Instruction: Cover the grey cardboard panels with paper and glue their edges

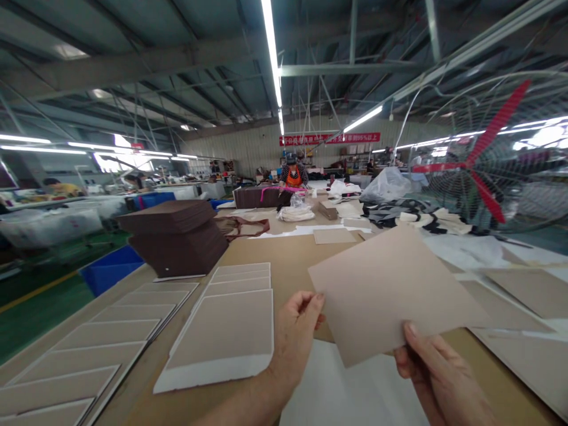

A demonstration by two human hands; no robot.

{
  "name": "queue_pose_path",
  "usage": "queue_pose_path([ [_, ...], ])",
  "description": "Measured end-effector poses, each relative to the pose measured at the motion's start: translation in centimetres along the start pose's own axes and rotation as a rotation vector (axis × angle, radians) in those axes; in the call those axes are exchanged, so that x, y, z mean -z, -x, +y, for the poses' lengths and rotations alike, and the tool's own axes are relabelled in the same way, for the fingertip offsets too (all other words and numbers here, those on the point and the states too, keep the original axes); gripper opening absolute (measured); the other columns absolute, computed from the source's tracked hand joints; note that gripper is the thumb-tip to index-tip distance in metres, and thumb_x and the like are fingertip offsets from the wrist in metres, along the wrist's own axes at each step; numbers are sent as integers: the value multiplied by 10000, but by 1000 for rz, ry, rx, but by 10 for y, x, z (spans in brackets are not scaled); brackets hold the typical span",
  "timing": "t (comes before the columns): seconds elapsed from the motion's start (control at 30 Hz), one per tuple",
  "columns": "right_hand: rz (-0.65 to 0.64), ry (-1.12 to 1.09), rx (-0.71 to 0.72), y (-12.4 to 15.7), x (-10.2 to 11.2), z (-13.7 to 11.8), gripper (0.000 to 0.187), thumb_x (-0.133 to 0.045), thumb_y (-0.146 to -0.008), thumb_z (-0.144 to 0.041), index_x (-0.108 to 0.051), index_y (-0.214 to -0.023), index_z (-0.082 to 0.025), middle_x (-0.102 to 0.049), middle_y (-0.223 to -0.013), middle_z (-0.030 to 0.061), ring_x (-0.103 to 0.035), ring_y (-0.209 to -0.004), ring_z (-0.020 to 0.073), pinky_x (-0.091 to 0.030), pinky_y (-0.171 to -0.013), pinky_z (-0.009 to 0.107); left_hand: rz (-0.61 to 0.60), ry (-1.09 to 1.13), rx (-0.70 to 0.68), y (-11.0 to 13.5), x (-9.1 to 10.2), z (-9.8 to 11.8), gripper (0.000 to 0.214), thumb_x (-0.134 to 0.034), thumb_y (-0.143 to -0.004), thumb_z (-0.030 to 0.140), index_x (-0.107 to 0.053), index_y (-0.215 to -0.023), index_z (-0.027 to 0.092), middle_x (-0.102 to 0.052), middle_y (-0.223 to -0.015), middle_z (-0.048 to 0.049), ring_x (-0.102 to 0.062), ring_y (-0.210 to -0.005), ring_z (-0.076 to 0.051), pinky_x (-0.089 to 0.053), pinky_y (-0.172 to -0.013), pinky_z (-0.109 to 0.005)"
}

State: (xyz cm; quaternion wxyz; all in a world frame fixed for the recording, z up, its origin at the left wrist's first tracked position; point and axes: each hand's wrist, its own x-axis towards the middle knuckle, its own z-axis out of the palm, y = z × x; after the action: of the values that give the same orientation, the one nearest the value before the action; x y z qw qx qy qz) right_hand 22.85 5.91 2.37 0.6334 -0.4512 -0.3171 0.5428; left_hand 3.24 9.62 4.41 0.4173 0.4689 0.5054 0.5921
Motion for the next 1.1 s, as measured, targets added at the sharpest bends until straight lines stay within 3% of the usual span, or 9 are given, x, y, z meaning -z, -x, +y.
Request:
queue_pose_path([
  [0.2,-78,-44,74,-6,13,10,414,-771,-762,-580,-677,-651,-192,-595,-639,25,-536,-637,149,-505,-588,205,-20,72,1,-1,15,6,413,-716,-733,560,-585,-664,174,-537,-582,31,-474,-580,-109,-371,-579,-220],
  [0.33,62,-166,212,-18,33,-1,373,-650,-838,-594,-730,-1046,-294,-672,-1050,35,-602,-934,216,-557,-702,256,-96,84,26,1,39,15,389,-732,-737,519,-580,-653,170,-527,-579,37,-427,-573,-98,-341,-571,-215],
  [0.4,90,-89,230,-20,43,-10,454,-617,-852,-610,-700,-1181,-309,-658,-1113,48,-599,-993,236,-557,-711,268,-130,58,68,5,50,17,390,-743,-737,513,-583,-653,168,-530,-584,35,-426,-577,-101,-340,-572,-219],
  [0.5,42,138,295,-19,54,-17,513,-614,-852,-635,-693,-1236,-304,-660,-1014,56,-600,-936,231,-536,-749,285,-167,6,145,13,61,14,395,-737,-745,531,-589,-675,172,-530,-602,34,-432,-590,-109,-348,-587,-228],
  [0.7,26,564,323,-12,57,-20,479,-646,-820,-651,-742,-1172,-339,-662,-1221,37,-548,-1182,272,-399,-1029,356,-189,-39,240,25,67,6,400,-721,-740,546,-565,-672,184,-523,-597,36,-410,-591,-114,-318,-575,-233],
  [0.83,110,629,315,-6,51,-21,458,-738,-701,-623,-795,-1042,-322,-698,-1164,27,-618,-1076,246,-497,-890,273,-208,-56,268,27,67,3,391,-710,-727,537,-564,-649,184,-515,-583,35,-415,-584,-117,-329,-585,-236],
  [0.97,196,580,134,4,51,-15,581,-797,-592,-624,-794,-1051,-269,-743,-966,41,-671,-776,196,-534,-604,199,-190,-81,281,31,67,-2,371,-694,-744,515,-579,-632,180,-513,-572,34,-424,-571,-117,-336,-572,-234],
  [1.03,220,565,67,11,54,-7,642,-798,-583,-639,-778,-1091,-247,-740,-919,41,-666,-723,189,-526,-547,189,-148,-112,292,34,68,-7,377,-698,-749,521,-591,-639,176,-519,-574,34,-437,-565,-118,-337,-563,-232],
  [1.1,195,566,51,19,59,2,657,-803,-587,-633,-766,-1114,-242,-733,-908,33,-668,-729,184,-529,-554,178,-92,-154,317,39,71,-16,373,-723,-735,533,-657,-784,169,-531,-577,45,-460,-556,-126,-342,-555,-234],
])
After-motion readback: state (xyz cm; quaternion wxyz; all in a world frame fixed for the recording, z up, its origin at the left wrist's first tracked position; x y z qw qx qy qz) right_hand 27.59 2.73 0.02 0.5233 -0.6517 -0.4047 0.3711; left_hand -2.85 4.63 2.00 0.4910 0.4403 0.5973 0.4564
